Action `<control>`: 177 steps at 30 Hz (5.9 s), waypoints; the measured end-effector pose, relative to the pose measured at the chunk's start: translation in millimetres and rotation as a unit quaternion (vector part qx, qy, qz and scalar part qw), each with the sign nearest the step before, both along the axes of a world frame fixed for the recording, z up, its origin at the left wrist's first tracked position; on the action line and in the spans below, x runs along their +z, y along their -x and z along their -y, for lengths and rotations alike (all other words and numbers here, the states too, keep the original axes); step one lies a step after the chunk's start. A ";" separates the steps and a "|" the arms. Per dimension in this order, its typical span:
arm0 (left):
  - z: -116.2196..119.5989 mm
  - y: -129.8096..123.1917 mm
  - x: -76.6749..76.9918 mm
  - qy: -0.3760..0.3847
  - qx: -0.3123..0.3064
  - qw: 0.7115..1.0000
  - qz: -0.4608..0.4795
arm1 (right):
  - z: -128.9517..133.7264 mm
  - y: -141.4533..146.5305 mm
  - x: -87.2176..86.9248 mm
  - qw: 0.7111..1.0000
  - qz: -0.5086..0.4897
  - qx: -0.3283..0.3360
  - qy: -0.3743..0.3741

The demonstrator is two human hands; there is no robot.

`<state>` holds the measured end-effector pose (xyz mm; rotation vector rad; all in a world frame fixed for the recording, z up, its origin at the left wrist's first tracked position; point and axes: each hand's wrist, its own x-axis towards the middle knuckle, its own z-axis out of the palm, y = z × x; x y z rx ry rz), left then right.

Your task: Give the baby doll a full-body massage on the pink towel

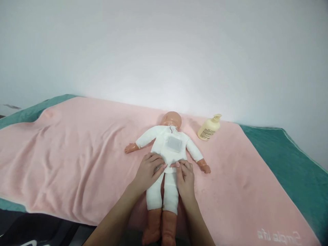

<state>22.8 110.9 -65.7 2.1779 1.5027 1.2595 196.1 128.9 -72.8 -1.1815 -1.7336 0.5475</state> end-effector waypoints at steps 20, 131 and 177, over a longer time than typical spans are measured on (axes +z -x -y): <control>-5.4 0.2 -2.7 0.015 0.000 1.000 0.002 | -4.8 6.0 -0.9 0.998 0.056 -0.019 -0.022; -101.4 0.0 9.3 -0.013 0.042 0.995 -0.091 | -106.4 21.5 10.6 0.994 0.089 0.033 -0.051; -46.6 26.4 25.4 0.162 -0.232 0.957 0.065 | -36.5 -5.8 11.3 0.979 0.033 0.192 -0.058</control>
